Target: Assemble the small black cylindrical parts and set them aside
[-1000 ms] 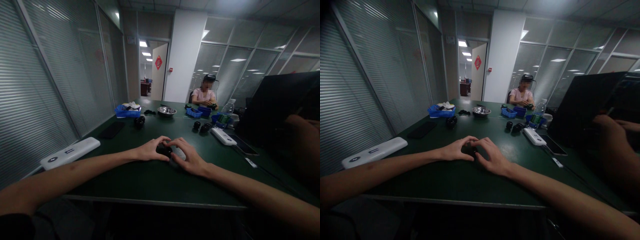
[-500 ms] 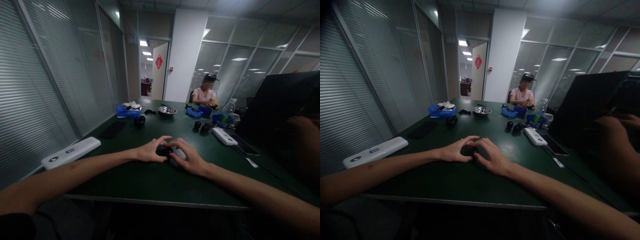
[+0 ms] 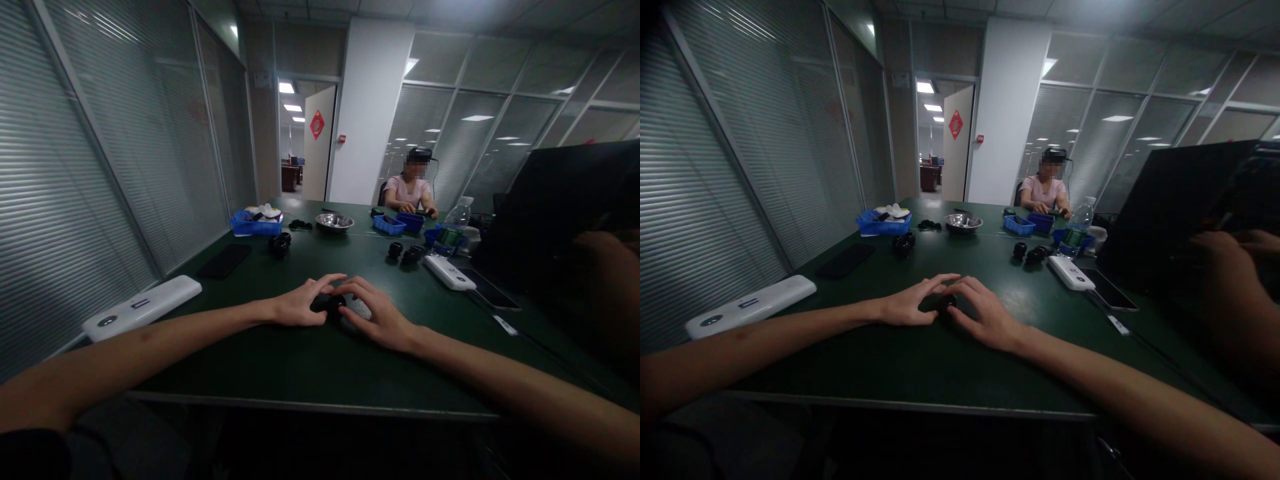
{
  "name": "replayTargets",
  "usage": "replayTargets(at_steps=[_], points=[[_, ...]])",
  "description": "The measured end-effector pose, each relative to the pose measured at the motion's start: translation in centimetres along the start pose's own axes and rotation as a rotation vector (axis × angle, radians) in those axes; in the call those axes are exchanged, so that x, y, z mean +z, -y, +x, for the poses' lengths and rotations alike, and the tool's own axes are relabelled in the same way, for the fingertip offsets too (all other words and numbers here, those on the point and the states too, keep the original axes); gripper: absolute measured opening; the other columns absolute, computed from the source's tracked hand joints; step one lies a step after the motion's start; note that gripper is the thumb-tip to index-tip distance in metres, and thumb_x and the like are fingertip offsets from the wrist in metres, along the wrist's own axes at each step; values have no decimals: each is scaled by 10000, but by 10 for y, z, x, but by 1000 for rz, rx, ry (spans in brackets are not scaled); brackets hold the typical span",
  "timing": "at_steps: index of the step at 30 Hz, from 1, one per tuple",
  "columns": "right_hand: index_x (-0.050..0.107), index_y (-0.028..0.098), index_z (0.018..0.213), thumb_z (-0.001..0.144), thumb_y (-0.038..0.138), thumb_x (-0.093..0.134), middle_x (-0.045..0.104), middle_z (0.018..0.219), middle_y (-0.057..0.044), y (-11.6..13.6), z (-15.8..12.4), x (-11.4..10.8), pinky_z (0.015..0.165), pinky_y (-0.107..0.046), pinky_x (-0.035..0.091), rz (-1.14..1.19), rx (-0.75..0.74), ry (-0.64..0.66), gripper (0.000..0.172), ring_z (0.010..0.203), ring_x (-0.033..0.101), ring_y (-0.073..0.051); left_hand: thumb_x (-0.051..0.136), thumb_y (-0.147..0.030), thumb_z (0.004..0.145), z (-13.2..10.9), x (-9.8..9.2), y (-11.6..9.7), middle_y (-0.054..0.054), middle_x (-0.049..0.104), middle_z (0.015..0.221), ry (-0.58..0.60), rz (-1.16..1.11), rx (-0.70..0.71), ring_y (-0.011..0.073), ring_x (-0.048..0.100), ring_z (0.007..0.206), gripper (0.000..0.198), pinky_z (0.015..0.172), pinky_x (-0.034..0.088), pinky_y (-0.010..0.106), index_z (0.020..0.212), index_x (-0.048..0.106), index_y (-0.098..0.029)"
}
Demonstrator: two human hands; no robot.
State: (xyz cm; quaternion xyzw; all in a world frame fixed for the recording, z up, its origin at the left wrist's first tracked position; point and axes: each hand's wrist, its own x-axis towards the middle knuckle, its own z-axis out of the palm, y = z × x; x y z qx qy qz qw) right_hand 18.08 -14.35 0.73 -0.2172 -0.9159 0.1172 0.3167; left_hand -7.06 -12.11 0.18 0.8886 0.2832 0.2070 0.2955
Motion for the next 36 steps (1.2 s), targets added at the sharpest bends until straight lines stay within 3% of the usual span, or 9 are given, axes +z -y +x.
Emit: replayTargets(at_steps=[6,12,18,23,29,33,36], points=[[579,259,1361,1033,237,577,587,1312,-106,0,0,1,1030,-470,544,8,7,34,329,1186,605,-248,853,-543,769,2,2,-1,160,610,1385,-98,28,-77,407,505,1349,1042,1132,346,583,1606,307,-247],[573,280,1412,1042,223,556,580,1309,-100,4,1,-2,1033,-459,546,7,-12,50,375,1185,603,-240,736,-325,877,2,0,1,130,622,1411,20,-72,26,340,541,1360,942,1230,229,560,1641,192,-233],[593,263,1377,1040,261,581,591,1333,-104,4,2,-3,1049,-462,533,-3,-9,55,338,1228,588,-252,828,-488,810,3,0,-5,165,624,1415,-41,-14,-81,398,506,1382,1049,1186,282,584,1625,237,-192],[619,248,1305,1031,265,612,654,1284,-91,4,2,-3,1011,-464,538,-5,-7,67,274,1185,598,-258,758,-362,879,3,-1,-6,132,671,1369,22,-68,4,340,551,1365,965,1226,227,550,1637,187,-190],[635,243,1301,1033,279,600,629,1304,-104,4,2,-2,1024,-479,531,-15,-37,59,273,1208,588,-267,814,-505,832,3,-1,-4,174,601,1462,-45,-12,-55,396,489,1420,1023,1201,273,565,1623,246,-191],[655,256,1274,1033,297,604,585,1285,-103,2,0,-1,1004,-443,547,4,4,39,250,1177,603,-250,774,-452,888,4,0,-1,154,668,1374,-41,-53,7,358,575,1354,938,1204,280,555,1619,243,-198],[623,265,1313,1025,219,579,595,1326,-91,1,0,-1,1070,-461,505,40,-22,48,295,1254,570,-255,805,-422,863,4,1,2,167,638,1422,-35,-123,19,362,543,1402,967,1204,311,549,1621,246,-205]])
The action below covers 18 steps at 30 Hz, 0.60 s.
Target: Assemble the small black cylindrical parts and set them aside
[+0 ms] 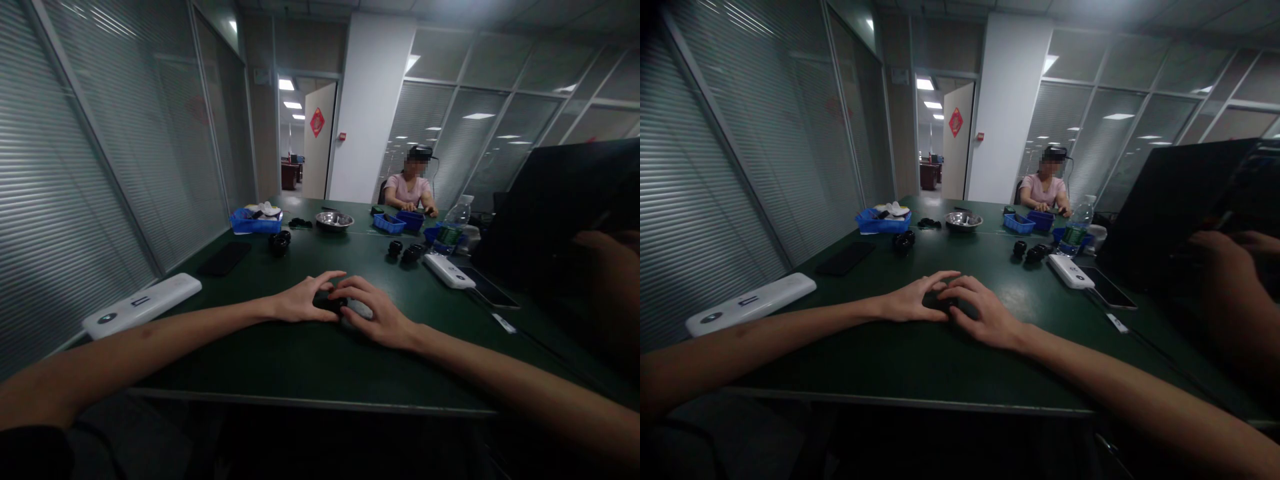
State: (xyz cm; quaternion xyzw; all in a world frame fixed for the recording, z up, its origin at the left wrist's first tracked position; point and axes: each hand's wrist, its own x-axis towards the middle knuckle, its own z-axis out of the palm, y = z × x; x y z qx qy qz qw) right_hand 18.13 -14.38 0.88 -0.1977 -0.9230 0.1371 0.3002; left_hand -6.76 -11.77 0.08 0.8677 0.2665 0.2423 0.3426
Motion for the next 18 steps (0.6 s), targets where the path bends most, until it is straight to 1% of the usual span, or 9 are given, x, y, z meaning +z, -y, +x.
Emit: replayTargets(at_steps=[2,5,8,10,12,16,18], points=[[585,270,1366,1011,213,594,596,1348,-88,0,0,0,1090,-469,485,12,-5,-8,359,1275,554,-259,824,-411,845,0,0,1,170,592,1480,-11,-18,-1,369,520,1425,965,1205,326,552,1613,273,-218],[572,258,1381,996,276,652,605,1313,-96,2,0,-1,1016,-440,519,25,56,-36,394,1180,591,-252,835,-369,842,-1,0,1,162,535,1540,-9,-80,25,350,526,1427,936,1208,350,537,1601,302,-239],[568,249,1377,995,264,646,631,1267,-94,3,0,-2,933,-407,540,52,92,-27,391,1094,612,-240,837,-315,848,-1,0,1,162,569,1507,14,-157,43,322,537,1423,935,1222,344,535,1603,291,-236],[549,250,1397,990,223,623,626,1309,-96,3,0,-2,940,-412,534,67,79,-7,414,1127,606,-247,841,-302,846,0,0,1,165,589,1484,15,-165,38,321,546,1415,933,1225,339,547,1601,297,-230],[536,246,1404,980,224,632,618,1324,-99,3,1,-2,948,-419,528,65,80,-12,434,1139,601,-252,846,-298,842,1,1,3,164,584,1489,9,-167,42,325,558,1401,925,1219,349,553,1595,313,-236],[534,228,1381,973,296,671,633,1193,-91,1,1,0,877,-400,537,47,114,-56,436,1000,610,-227,843,-304,842,1,1,6,165,578,1491,16,-168,55,326,590,1364,928,1185,399,551,1600,311,-246],[525,230,1390,979,252,632,634,1228,-96,1,1,0,890,-407,538,66,100,-41,425,1018,611,-229,830,-308,854,1,1,7,165,549,1521,24,-156,54,324,578,1378,927,1193,390,551,1610,296,-249]])
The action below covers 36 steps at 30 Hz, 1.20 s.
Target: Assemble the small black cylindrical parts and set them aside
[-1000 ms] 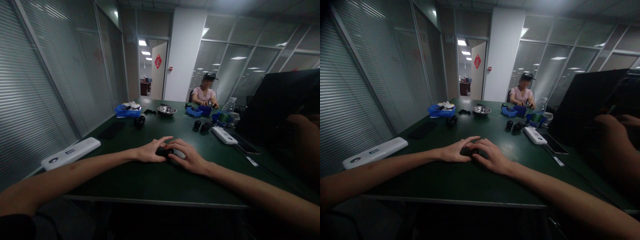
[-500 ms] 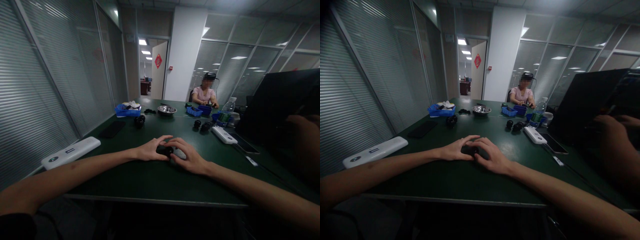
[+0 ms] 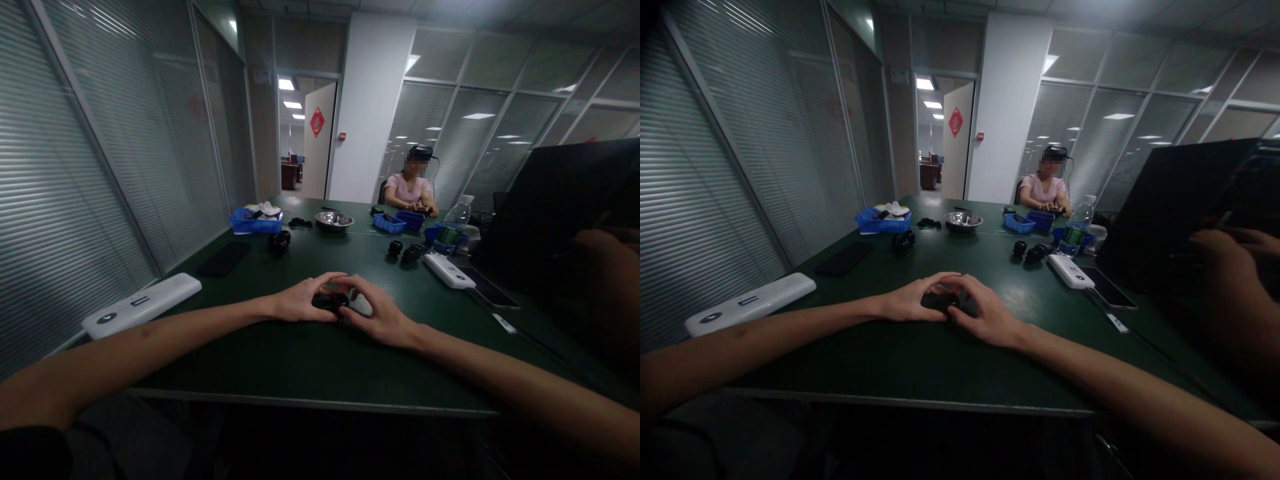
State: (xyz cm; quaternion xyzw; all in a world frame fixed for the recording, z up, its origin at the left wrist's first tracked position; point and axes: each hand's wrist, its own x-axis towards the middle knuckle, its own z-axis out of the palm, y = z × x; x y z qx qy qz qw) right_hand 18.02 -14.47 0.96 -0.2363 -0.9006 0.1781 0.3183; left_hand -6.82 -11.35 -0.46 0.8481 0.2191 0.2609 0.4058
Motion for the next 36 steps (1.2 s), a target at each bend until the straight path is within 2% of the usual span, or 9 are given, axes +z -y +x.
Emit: replayTargets(at_steps=[3,8,13,17,22,27,32,36], points=[[501,244,1420,966,209,613,619,1305,-98,0,-1,0,920,-420,534,24,-16,19,469,1088,605,-242,811,-309,870,0,0,0,157,524,1550,9,18,-4,321,566,1392,900,1212,358,551,1609,299,-257],[516,254,1414,965,293,673,634,1135,-66,0,-1,0,847,-392,535,-6,32,-9,477,976,603,-224,779,-309,896,-1,0,-3,139,695,1344,46,40,-27,315,640,1296,818,1190,365,556,1574,332,-217],[483,244,1439,955,216,612,636,1245,-86,2,-1,0,925,-427,527,36,4,16,502,1071,612,-241,783,-297,884,-1,-1,-7,150,605,1474,29,54,-18,309,599,1354,839,1202,359,527,1582,322,-226],[498,247,1434,955,279,672,641,1169,-74,1,-1,-1,890,-413,532,0,65,-15,511,1010,618,-230,755,-318,917,-1,-2,-9,143,712,1333,72,85,-27,308,628,1317,811,1213,322,548,1575,300,-181],[454,258,1478,961,209,621,636,1263,-80,1,-1,-2,956,-428,517,51,16,32,546,1100,612,-237,779,-341,892,-1,-1,-5,154,636,1434,27,53,-27,311,623,1326,826,1168,407,507,1570,326,-211],[494,259,1448,969,298,675,639,1171,-75,2,-1,-2,880,-406,537,8,63,14,513,1008,611,-230,757,-332,913,-1,-1,-8,139,717,1311,65,60,-34,313,654,1274,781,1167,390,533,1553,333,-187],[449,255,1483,967,213,620,639,1256,-86,1,-1,-2,952,-438,526,52,-2,29,545,1092,612,-242,774,-345,900,-1,-2,-7,167,653,1409,40,68,-40,318,610,1335,839,1180,378,538,1578,306,-188],[507,247,1435,961,297,686,637,1148,-75,1,-1,-1,869,-405,535,-6,53,-9,509,994,607,-230,760,-345,910,-1,-1,-5,160,711,1318,66,82,-34,318,635,1303,772,1192,352,548,1539,351,-161]])
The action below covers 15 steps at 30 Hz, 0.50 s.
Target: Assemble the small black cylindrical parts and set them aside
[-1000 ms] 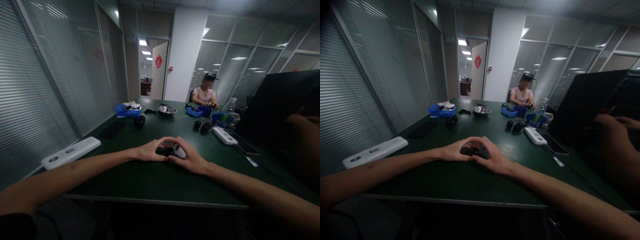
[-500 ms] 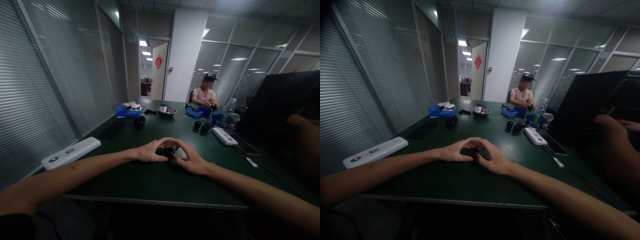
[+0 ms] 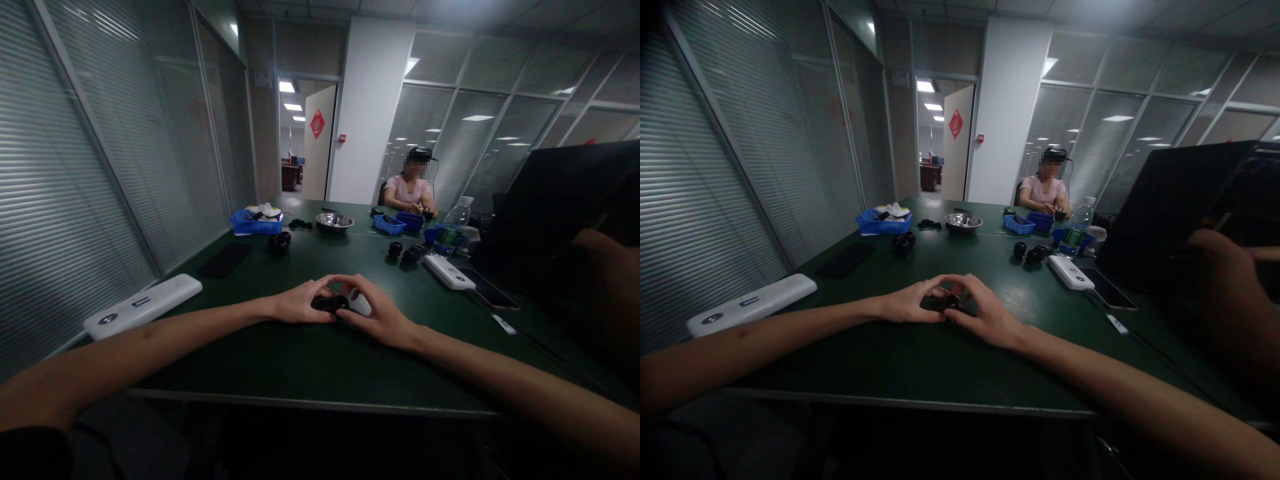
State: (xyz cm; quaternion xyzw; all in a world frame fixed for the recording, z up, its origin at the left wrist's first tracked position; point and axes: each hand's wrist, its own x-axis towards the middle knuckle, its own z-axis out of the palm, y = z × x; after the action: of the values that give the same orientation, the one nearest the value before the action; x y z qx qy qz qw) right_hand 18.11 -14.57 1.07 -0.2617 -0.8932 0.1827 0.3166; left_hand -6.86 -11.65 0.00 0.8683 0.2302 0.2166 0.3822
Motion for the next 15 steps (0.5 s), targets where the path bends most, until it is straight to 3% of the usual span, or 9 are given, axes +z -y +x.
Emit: replayTargets(at_steps=[6,10,15], points=[[484,244,1446,959,206,630,641,1231,-83,3,1,0,920,-414,532,55,-51,24,510,1059,614,-232,773,-318,896,0,1,-1,158,634,1434,-30,-38,30,308,628,1317,793,1163,412,512,1554,343,-207],[516,243,1421,961,280,677,646,1165,-78,3,0,-1,867,-401,542,19,16,-6,489,989,618,-226,753,-317,915,-1,0,-3,142,716,1314,5,-8,4,310,643,1291,774,1191,357,552,1553,335,-186],[473,257,1459,957,208,629,647,1249,-81,2,-1,0,945,-434,531,47,-31,33,528,1079,618,-239,773,-332,893,0,0,-3,159,633,1437,-32,-23,18,315,620,1321,807,1162,404,523,1562,337,-206]])
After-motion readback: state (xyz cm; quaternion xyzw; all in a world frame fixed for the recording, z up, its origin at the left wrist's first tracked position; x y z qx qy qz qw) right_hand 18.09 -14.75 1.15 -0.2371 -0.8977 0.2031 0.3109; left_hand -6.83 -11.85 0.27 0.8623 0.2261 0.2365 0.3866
